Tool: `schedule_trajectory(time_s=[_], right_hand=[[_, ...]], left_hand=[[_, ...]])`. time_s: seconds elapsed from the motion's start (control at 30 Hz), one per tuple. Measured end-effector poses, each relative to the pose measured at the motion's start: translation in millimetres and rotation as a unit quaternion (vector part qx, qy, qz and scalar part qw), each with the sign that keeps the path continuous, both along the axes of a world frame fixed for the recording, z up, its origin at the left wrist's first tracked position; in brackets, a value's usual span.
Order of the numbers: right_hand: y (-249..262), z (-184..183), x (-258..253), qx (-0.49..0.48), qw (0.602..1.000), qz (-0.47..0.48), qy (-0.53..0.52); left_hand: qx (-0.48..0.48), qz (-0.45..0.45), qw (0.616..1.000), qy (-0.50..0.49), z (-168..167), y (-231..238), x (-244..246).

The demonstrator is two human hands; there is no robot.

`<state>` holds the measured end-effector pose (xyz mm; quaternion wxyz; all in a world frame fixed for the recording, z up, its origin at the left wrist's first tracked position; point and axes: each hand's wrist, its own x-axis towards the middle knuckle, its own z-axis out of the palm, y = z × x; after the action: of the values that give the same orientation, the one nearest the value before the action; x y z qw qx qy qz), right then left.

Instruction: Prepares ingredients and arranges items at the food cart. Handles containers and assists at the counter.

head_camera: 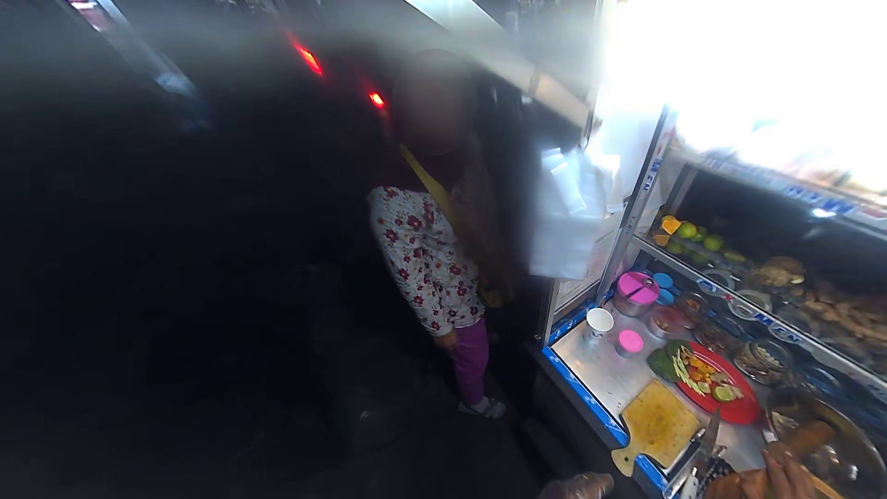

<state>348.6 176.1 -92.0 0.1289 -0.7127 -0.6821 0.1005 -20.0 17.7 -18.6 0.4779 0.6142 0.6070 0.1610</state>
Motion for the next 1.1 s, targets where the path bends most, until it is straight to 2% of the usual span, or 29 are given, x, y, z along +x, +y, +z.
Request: schedule_trajectory(time_s=[0.17, 0.47, 0.53, 0.6, 0.77, 0.93, 1.1], right_hand=[[-15, 57, -38, -0.061, 0.998, -0.013, 0.008], [-7, 26, -19, -0.027, 1.000, -0.010, 0.007], [-6, 32, -21, -0.055, 0.998, -0.013, 0.008], [-6, 26, -18, -0.025, 1.000, -0.009, 0.005], [-12, 48, -31, -0.037, 0.999, 0.003, -0.005], [-12, 49, -30, -0.019, 0.999, 0.027, -0.030], [-9, 43, -30, 0.009, 0.999, 0.044, -0.002]], left_hand=[[0.004, 0.007, 1.000, -0.002, 3, -1, 0], [-0.005, 0.006, 1.000, -0.003, 3, 0, 0], [-0.006, 0.006, 1.000, -0.001, 4, 0, 1], [-0.008, 0.004, 1.000, 0.003, 4, 0, 1], [-0.012, -0.002, 1.000, 0.001, 5, 1, 1], [-0.015, -0.003, 1.000, 0.002, 6, 2, 1], [-0.009, 0.017, 1.000, 0.017, 2, 1, 2]])
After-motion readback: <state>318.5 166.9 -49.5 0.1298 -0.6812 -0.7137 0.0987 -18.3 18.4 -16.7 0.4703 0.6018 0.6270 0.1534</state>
